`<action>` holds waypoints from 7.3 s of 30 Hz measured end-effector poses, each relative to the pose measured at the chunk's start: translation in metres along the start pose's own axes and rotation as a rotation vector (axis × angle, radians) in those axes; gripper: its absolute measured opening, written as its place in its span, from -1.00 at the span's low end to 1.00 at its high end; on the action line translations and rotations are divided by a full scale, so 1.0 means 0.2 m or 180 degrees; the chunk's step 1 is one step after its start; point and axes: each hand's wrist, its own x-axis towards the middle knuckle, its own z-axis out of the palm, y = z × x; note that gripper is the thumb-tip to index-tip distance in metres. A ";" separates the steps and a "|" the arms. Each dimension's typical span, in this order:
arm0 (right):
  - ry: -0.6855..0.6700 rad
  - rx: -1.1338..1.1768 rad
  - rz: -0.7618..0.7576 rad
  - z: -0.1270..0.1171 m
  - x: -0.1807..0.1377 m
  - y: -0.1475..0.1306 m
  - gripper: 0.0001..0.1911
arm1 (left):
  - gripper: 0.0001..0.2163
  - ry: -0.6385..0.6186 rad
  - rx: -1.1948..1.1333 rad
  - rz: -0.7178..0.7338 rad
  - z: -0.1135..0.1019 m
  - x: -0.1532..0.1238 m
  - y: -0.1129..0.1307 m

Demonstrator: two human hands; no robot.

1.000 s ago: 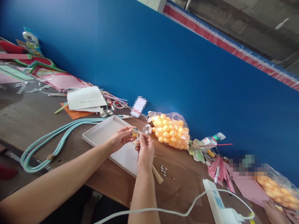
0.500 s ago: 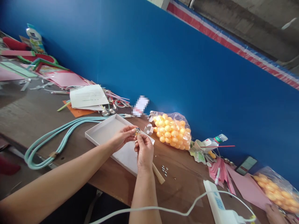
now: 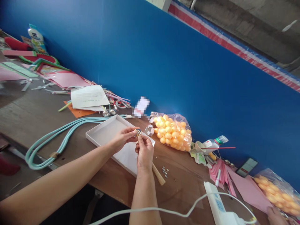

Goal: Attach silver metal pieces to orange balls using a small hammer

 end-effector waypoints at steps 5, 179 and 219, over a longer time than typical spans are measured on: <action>0.0025 -0.0065 -0.0020 0.00 0.00 0.01 -0.72 | -0.66 -0.0052 0.0008 0.0058 -0.01 0.01 -0.01; 0.0268 -0.3938 -0.2437 0.00 -0.09 0.00 -0.64 | -0.74 0.1333 -0.0967 0.0790 -0.09 0.09 0.00; 0.0307 -0.4107 -0.2207 -0.01 -0.08 -0.01 -0.67 | -0.83 0.1494 -0.0892 0.0599 -0.08 0.09 0.00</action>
